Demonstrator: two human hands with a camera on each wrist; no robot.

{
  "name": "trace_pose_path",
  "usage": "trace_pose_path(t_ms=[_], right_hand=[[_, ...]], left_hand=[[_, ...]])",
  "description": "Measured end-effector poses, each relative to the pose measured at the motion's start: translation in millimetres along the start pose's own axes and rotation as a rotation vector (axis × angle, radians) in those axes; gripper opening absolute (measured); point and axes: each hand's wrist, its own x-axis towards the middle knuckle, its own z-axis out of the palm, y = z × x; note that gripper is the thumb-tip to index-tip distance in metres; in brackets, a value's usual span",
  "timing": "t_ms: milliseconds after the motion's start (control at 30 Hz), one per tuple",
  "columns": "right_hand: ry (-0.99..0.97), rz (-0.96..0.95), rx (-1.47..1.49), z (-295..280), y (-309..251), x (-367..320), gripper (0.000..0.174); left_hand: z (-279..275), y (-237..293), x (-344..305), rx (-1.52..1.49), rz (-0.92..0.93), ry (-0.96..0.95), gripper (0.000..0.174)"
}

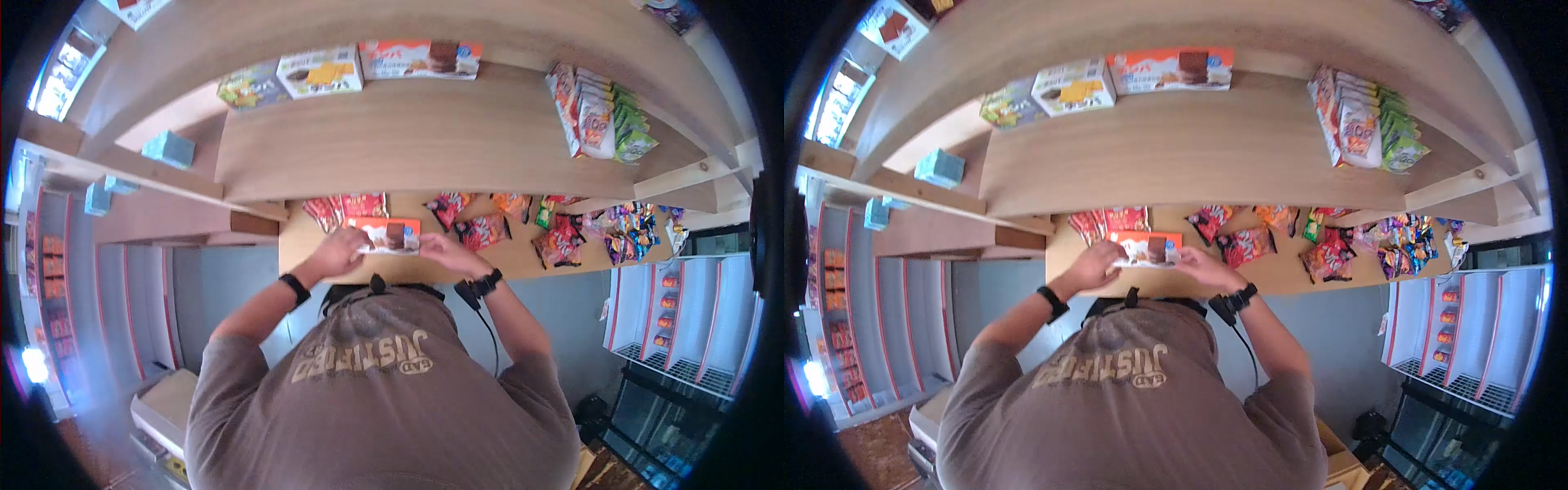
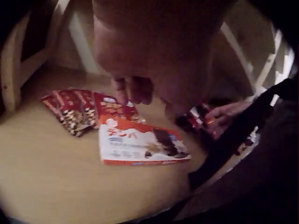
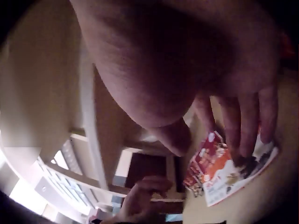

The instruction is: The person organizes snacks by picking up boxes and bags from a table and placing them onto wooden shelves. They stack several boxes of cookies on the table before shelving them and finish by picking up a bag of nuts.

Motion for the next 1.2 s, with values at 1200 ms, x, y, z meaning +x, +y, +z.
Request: trace_pose_path(t_ms=[1200], right_hand=[[0.621,0.097,0.100,116.2,-79.3,-43.3,0.045]], left_hand=[[-53.5,-21.0,-53.1,-1.052,-0.252,-0.115,0.035]])
